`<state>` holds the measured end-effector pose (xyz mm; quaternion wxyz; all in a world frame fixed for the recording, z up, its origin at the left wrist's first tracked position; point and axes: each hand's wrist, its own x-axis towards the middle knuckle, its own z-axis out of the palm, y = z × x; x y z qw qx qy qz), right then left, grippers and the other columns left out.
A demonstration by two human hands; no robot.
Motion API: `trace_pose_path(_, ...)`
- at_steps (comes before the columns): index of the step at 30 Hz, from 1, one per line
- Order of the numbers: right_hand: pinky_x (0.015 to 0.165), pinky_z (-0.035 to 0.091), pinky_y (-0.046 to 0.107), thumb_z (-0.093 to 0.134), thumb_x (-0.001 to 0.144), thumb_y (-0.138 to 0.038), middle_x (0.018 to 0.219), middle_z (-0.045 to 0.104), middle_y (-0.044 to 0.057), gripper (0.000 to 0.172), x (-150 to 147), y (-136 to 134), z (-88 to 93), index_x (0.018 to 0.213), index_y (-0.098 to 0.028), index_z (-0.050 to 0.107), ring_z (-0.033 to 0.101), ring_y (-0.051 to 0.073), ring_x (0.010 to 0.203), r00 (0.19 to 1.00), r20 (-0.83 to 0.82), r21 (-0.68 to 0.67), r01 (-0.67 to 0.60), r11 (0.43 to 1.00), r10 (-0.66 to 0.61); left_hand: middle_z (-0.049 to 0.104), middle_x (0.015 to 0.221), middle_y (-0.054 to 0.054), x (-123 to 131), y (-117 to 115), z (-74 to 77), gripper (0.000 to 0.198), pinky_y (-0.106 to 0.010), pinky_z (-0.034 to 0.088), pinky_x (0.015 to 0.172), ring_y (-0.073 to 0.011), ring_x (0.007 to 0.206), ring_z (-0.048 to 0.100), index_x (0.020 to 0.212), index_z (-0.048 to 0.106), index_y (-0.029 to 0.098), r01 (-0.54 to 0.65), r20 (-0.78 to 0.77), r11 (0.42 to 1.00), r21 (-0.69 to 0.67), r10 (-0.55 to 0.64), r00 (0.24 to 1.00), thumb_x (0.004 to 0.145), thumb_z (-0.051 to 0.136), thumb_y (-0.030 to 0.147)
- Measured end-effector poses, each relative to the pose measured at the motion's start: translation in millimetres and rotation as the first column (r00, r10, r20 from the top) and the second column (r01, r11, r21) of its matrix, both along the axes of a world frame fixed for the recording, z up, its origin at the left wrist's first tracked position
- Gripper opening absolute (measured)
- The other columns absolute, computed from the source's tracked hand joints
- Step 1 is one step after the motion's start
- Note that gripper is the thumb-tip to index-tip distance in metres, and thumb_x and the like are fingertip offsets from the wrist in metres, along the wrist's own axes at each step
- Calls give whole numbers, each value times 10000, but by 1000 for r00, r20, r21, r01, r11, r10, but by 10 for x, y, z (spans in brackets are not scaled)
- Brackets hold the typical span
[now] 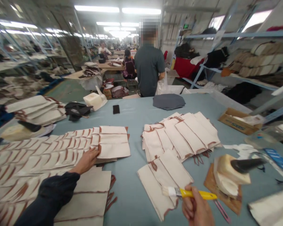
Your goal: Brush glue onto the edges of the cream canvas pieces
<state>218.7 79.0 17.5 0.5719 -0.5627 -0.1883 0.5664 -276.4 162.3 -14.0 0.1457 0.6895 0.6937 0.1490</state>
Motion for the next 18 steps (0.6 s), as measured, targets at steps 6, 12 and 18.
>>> trace_pose_path(6, 395, 218, 175, 811, 715, -685, 464, 350, -134, 544, 18, -20, 324, 831, -193, 612, 251, 47, 377, 996, 46, -7, 73, 997, -73, 753, 1127, -153, 363, -174, 92, 285, -636, 432, 1102, -421, 1247, 617, 1147, 641, 192, -74, 19, 997, 32, 73, 997, 955, 519, 362)
trace_pose_path(12, 380, 217, 160, 860, 637, -665, 449, 356, -145, 563, 500, 39, 315, 815, -196, 605, 233, 39, 372, 984, 17, -15, 178, 984, -178, 787, 1121, -121, 1937, -336, -483, 362, -435, 589, 959, -291, 1048, 751, 1217, 637, 177, 68, 208, 994, -90, -49, 977, 986, 578, 449)
trace_pose_path(18, 392, 237, 154, 851, 674, -667, 464, 361, -139, 560, 877, -41, 225, 832, -185, 613, 255, 36, 378, 979, -34, -3, 199, 980, -199, 655, 1374, -113, 2940, 85, -944, 400, -517, 584, 986, -285, 1185, 672, 1334, 636, 193, 118, 199, 983, -142, -89, 976, 988, 690, 387)
